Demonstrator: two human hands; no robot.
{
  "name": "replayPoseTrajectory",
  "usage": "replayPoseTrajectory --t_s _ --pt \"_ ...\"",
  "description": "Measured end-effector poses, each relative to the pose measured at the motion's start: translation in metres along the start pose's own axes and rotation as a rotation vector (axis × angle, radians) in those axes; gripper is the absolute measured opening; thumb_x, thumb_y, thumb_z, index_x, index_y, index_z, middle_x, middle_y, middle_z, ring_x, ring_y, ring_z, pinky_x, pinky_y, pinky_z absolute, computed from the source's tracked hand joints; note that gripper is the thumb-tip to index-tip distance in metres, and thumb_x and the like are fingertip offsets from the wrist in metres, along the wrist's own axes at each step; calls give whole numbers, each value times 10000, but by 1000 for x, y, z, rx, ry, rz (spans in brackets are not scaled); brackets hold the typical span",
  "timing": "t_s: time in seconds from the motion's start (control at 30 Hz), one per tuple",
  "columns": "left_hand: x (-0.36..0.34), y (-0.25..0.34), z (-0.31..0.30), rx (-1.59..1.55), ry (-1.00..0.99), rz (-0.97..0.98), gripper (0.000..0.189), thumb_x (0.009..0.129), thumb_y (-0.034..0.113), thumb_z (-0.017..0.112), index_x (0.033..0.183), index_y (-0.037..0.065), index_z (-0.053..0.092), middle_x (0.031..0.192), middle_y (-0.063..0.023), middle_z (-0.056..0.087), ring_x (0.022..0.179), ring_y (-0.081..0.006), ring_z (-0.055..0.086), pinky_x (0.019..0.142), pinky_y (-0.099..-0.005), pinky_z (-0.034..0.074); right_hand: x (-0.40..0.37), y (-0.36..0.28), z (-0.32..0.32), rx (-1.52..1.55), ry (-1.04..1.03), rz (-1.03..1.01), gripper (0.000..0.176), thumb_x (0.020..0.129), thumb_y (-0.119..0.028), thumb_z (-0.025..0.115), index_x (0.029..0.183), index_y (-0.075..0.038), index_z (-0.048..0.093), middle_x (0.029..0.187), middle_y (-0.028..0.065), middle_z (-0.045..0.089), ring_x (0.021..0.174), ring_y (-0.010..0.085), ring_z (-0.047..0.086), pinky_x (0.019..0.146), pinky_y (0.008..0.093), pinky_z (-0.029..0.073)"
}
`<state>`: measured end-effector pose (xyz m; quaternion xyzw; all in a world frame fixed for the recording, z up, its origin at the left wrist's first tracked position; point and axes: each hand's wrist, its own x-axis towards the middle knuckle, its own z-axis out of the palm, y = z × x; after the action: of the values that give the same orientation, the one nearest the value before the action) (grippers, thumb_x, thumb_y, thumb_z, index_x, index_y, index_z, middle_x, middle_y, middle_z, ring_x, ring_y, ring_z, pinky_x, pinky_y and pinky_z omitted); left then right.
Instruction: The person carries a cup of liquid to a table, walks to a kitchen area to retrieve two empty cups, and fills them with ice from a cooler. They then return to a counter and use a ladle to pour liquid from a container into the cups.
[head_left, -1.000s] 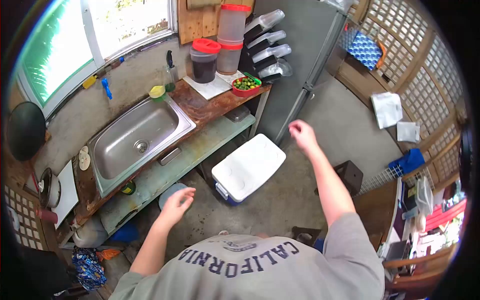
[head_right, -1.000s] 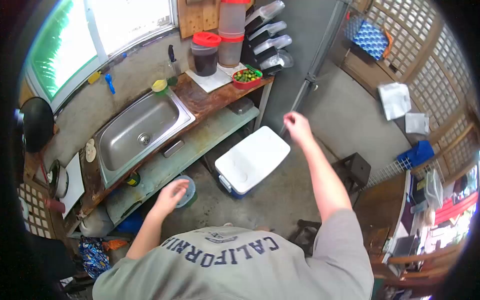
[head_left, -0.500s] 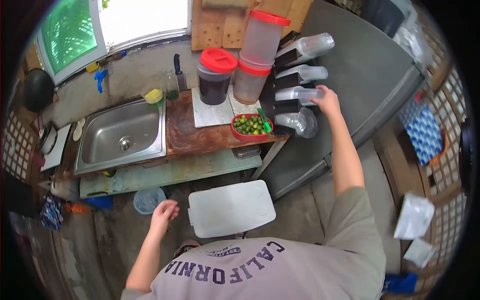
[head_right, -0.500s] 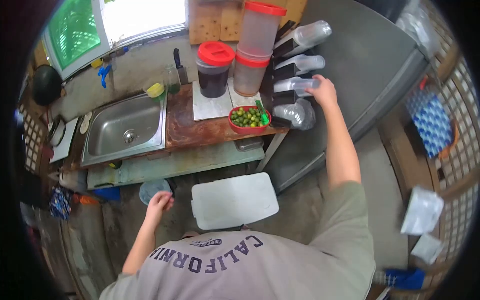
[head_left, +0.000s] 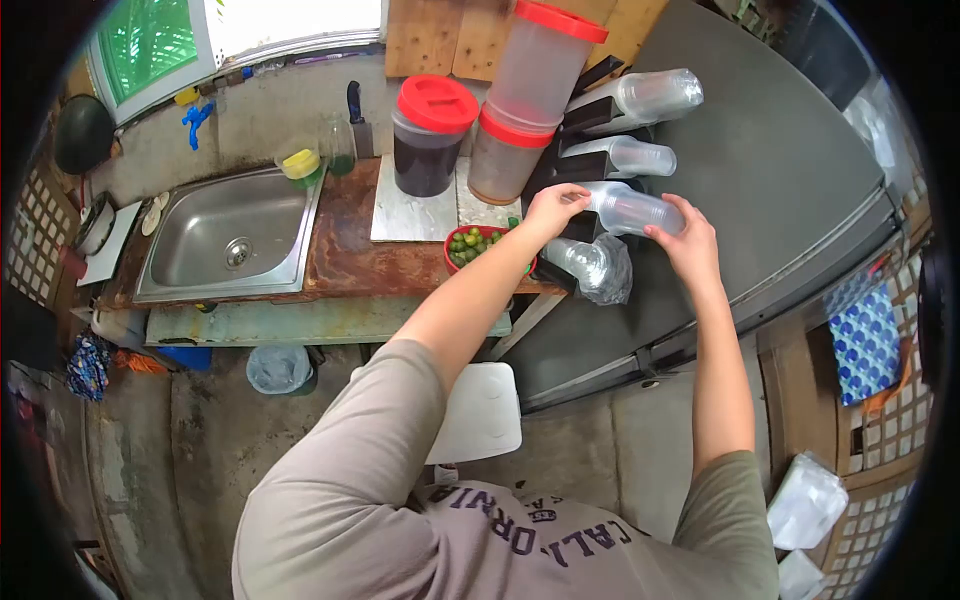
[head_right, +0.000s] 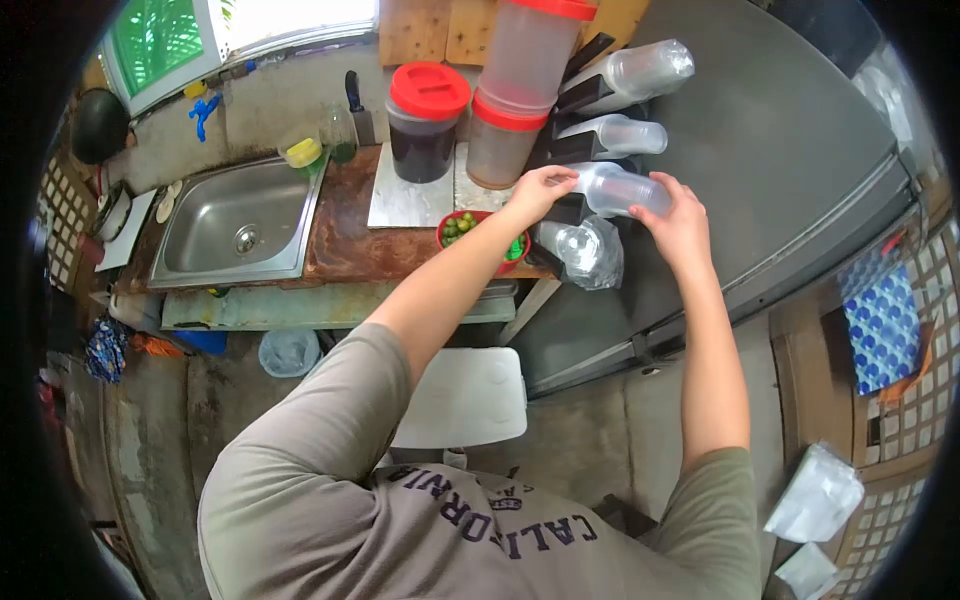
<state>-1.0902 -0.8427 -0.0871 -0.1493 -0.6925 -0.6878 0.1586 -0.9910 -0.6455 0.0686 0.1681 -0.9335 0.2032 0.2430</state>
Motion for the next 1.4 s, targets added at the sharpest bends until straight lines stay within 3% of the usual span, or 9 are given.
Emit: replayPoseTrajectory --t_s 0.13,0.37,0.77,0.97,1.1,1.17,1.23,1.3,1.4 --pt "14 -28 14 -191 26 50 242 752 191 754 936 50 685 781 -15 646 709 -86 570 663 -240 465 5 13 2 -23 0 -50 544 653 -209 797 1142 -75 599 1049 166 635 951 296 621 839 370 480" --pt "1 0 9 -305 21 -218 260 689 205 803 887 77 694 731 8 585 643 -73 527 512 -231 423 7 7 2 -1 -23 -23 541 632 -229 807 1109 -67 611 1029 171 633 955 312 617 828 382 485" --pt "20 -21 12 -82 -27 -133 197 712 216 783 810 90 667 692 22 614 594 -58 526 446 -229 393 10 0 1 -48 -36 -77 527 610 -214 802 1083 -61 627 1006 168 638 933 315 621 822 387 488" --pt "25 -4 11 248 -5 -132 204 685 202 752 743 45 636 618 -18 589 573 -142 545 554 -288 462 6 -11 -6 -126 10 -83 514 607 -214 795 1072 -80 621 986 165 636 922 322 616 811 396 486" --pt "10 19 9 355 209 -109 235 712 205 715 851 36 629 796 -79 612 749 -188 586 691 -299 473 -26 -40 -66 -105 100 -16 496 645 -192 793 1077 -66 585 1003 147 636 906 269 631 780 360 498" --pt "-17 20 15 159 419 18 292 745 218 701 963 44 613 967 -95 626 892 -181 591 758 -294 463 -65 -47 -95 296 152 147 484 703 -150 772 1112 -72 526 1051 102 599 905 201 616 754 307 499" --pt "-98 69 27 -550 -2 -73 483 796 278 687 1187 57 511 1215 -83 543 1053 -166 541 847 -301 433 -113 -21 -81 749 227 90 506 743 -99 746 1149 -92 444 1073 64 536 949 158 564 759 266 492" --pt "-183 91 45 -637 -422 -142 718 815 301 691 1379 79 306 1331 -75 448 1200 -188 448 937 -332 392 -173 -37 -43 1099 82 338 516 754 -76 731 1145 -110 396 1077 54 505 993 160 534 805 281 482" --pt "-257 102 53 -616 -434 -357 765 757 217 747 1365 72 306 1303 -123 459 1202 -247 451 1021 -380 349 -252 -36 14 1128 -190 420 614 704 19 745 1154 -104 345 1097 63 525 1053 169 522 852 302 463"
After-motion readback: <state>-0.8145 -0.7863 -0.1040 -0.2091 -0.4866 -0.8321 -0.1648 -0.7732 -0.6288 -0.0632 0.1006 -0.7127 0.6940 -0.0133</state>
